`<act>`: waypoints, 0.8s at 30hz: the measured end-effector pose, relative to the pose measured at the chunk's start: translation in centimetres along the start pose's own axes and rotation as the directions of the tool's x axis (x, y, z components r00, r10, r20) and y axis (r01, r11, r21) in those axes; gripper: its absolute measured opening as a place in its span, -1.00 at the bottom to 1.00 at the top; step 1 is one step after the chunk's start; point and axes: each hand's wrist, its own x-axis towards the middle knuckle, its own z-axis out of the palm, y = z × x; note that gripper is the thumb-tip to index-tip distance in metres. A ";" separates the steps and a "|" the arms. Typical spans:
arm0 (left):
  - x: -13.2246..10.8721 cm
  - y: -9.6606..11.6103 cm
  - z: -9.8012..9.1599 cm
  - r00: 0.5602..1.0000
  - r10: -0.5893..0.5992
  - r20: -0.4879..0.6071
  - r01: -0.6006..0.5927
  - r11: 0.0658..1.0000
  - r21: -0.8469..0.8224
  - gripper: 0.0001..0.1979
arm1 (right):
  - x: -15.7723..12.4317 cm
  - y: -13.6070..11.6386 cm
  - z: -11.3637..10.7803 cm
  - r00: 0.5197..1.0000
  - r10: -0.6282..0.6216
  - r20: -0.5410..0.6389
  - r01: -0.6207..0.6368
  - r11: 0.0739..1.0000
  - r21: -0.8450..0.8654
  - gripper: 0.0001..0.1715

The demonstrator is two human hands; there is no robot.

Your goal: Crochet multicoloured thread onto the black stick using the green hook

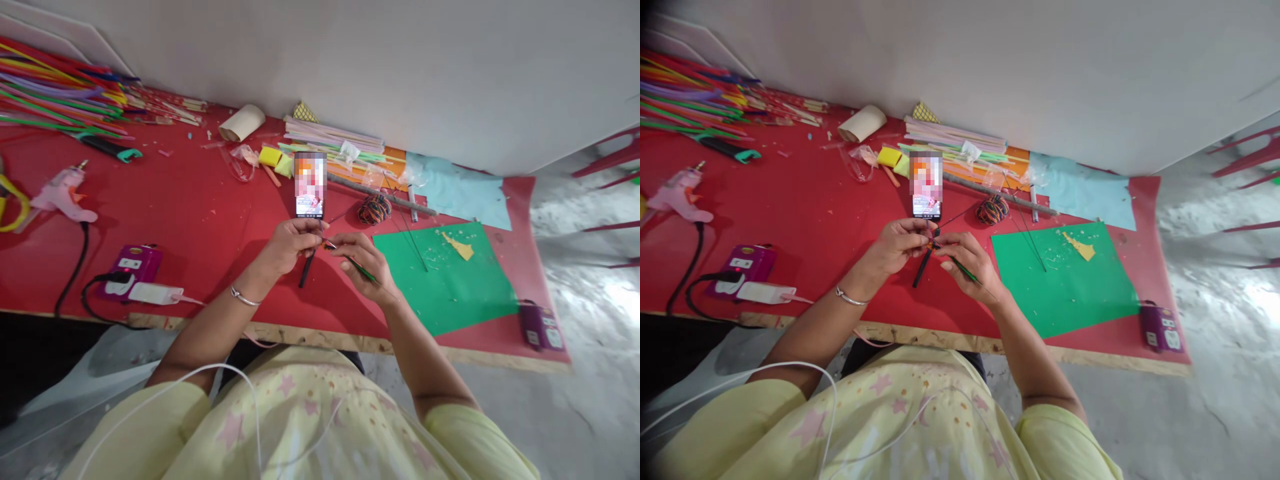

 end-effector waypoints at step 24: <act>-0.1 0.1 0.0 0.999 -0.035 0.001 0.035 0.999 -0.018 -0.64 | -0.1 0.4 0.5 0.998 -0.050 -0.043 0.048 0.997 -0.061 -0.70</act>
